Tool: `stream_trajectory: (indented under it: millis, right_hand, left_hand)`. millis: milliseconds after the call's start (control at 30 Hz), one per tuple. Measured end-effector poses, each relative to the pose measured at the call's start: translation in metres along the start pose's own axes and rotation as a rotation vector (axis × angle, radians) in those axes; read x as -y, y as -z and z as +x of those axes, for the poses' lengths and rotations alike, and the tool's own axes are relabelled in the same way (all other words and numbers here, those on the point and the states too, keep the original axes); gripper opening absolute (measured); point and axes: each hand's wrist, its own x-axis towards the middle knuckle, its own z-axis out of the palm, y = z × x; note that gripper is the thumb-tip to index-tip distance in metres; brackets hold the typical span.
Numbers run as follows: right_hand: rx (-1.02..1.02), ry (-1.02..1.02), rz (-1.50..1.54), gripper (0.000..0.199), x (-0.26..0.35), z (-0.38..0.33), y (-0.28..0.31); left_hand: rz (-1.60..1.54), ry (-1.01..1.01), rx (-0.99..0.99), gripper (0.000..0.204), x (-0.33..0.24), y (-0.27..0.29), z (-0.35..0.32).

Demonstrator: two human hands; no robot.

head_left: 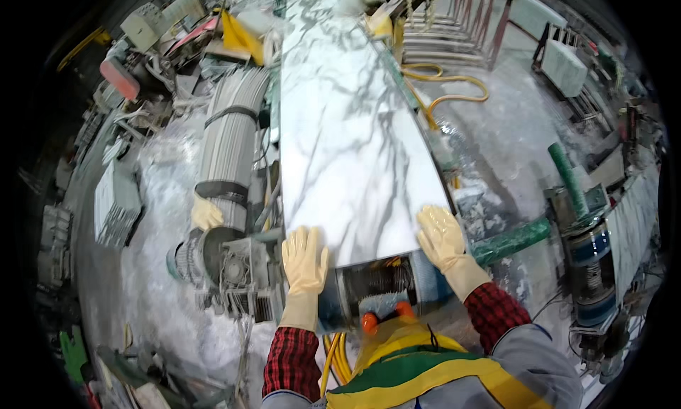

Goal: The person repeatedly places large marble-patterned stone slabs onto a conveyor belt and guides them through a polishing machine. The person wears gloves and a safety vest while handling the heavy slabs in a factory setting.

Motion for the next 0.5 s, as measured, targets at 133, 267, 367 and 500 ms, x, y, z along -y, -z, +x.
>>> stream_trajectory:
  millis: [133,267,367,500]
  right_hand:
    - [-0.045,-0.021,-0.123,0.050,0.005,-0.004,0.012]
    - [-0.046,0.044,-0.087,0.051,0.018,0.004,0.027]
    - [-0.139,0.142,-0.093,0.053,0.016,-0.003,0.018]
    - [-0.081,0.152,-0.118,0.052,0.008,-0.010,0.017]
  left_hand:
    - [0.003,-0.036,-0.046,0.058,-0.012,0.001,0.008]
    - [-0.073,-0.033,-0.060,0.055,-0.014,0.009,0.009]
    - [-0.123,-0.046,-0.097,0.055,-0.010,0.014,0.004]
    - [-0.108,-0.029,-0.111,0.051,-0.015,0.012,0.007]
